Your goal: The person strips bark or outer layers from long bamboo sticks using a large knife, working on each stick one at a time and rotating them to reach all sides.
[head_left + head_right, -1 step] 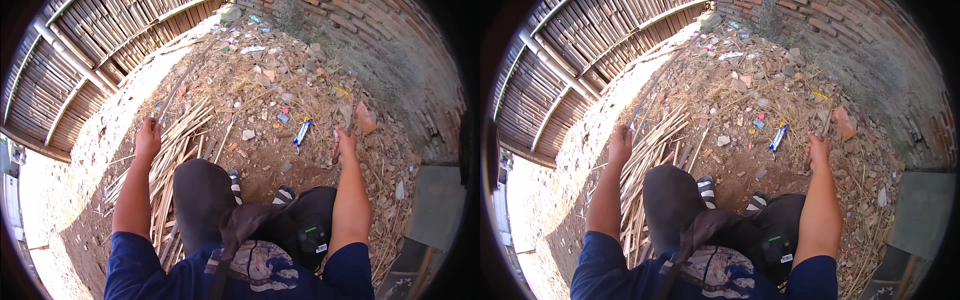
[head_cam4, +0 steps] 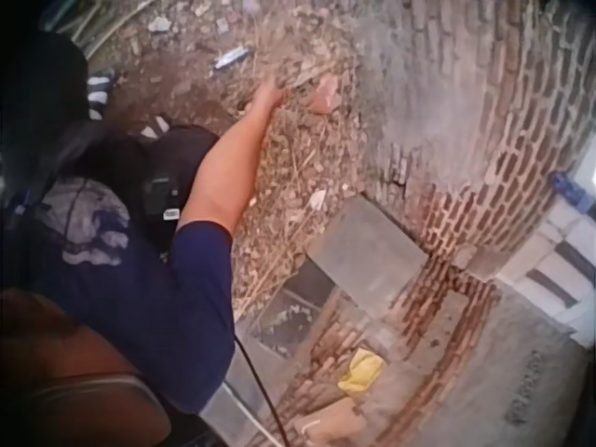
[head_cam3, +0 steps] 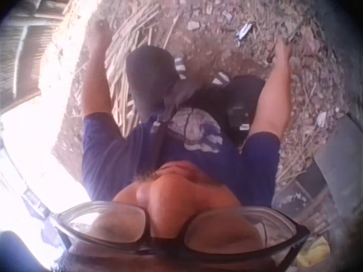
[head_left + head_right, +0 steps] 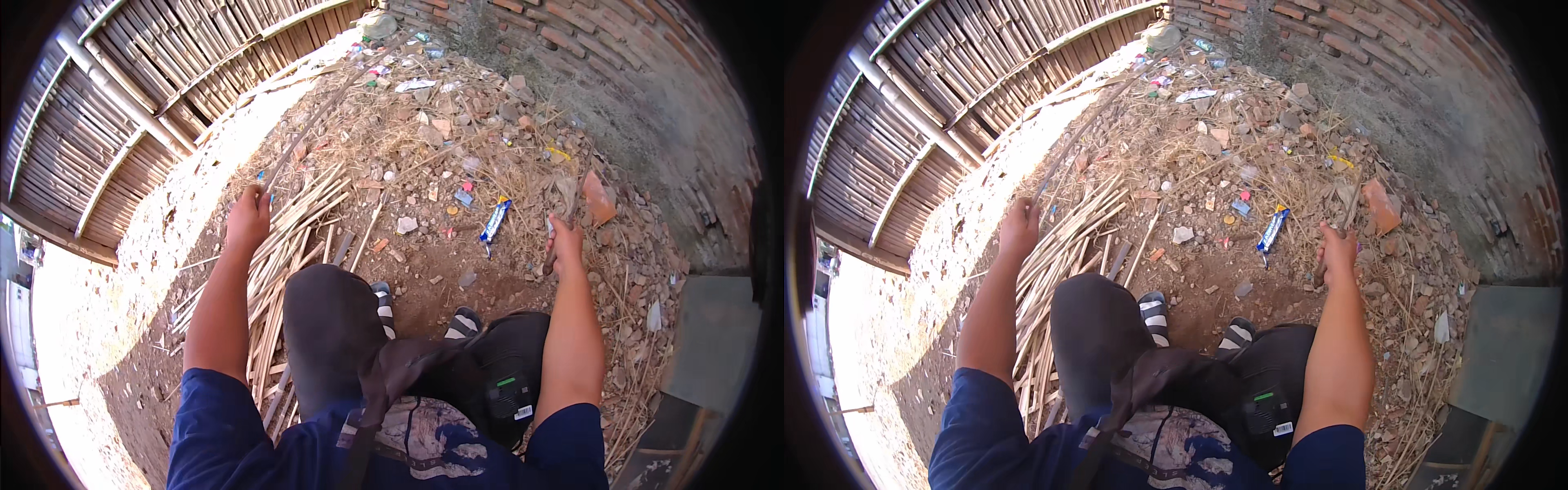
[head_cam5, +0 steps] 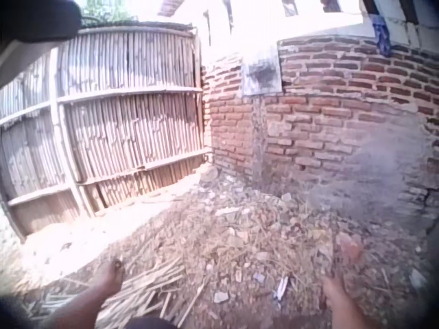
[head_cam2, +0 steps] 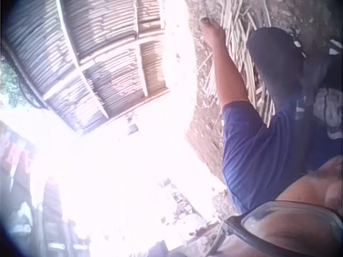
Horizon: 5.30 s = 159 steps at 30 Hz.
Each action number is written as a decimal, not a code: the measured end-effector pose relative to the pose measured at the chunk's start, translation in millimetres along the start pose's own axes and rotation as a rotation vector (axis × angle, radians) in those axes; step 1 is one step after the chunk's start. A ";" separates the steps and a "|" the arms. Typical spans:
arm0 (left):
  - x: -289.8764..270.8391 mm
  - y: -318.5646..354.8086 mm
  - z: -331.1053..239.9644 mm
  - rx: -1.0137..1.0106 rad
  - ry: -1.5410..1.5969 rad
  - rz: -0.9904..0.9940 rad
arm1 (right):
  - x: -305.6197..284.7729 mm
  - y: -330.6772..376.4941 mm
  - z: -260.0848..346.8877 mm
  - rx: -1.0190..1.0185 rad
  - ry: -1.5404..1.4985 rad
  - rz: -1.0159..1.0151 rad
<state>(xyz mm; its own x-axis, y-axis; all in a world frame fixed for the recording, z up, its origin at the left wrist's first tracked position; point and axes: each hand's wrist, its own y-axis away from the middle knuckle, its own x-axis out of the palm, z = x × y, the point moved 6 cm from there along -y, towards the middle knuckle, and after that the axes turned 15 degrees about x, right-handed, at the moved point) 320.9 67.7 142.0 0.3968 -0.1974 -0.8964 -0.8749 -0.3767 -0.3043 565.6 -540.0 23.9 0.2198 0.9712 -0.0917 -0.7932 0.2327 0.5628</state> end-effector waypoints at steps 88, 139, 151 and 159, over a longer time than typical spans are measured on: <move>151.9 380.6 133.1 -0.556 0.030 0.190 | -12.7 -3.5 -21.8 0.226 0.040 0.048; 103.2 66.3 -233.1 -0.012 0.975 0.736 | 125.0 166.6 29.0 -0.828 1.054 0.472; 109.6 67.6 -232.2 0.050 0.989 0.793 | 126.6 127.2 29.6 -0.598 1.038 0.388; 121.2 74.2 -231.2 0.221 0.905 0.725 | 110.7 122.0 33.0 -0.494 1.044 0.403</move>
<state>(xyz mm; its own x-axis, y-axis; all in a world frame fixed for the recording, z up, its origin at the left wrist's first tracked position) 368.2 -193.4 85.3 -0.2383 -0.9040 -0.3550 -0.9705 0.2349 0.0534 511.9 -405.7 109.6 -0.4720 0.4995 -0.7264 -0.8797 -0.3205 0.3512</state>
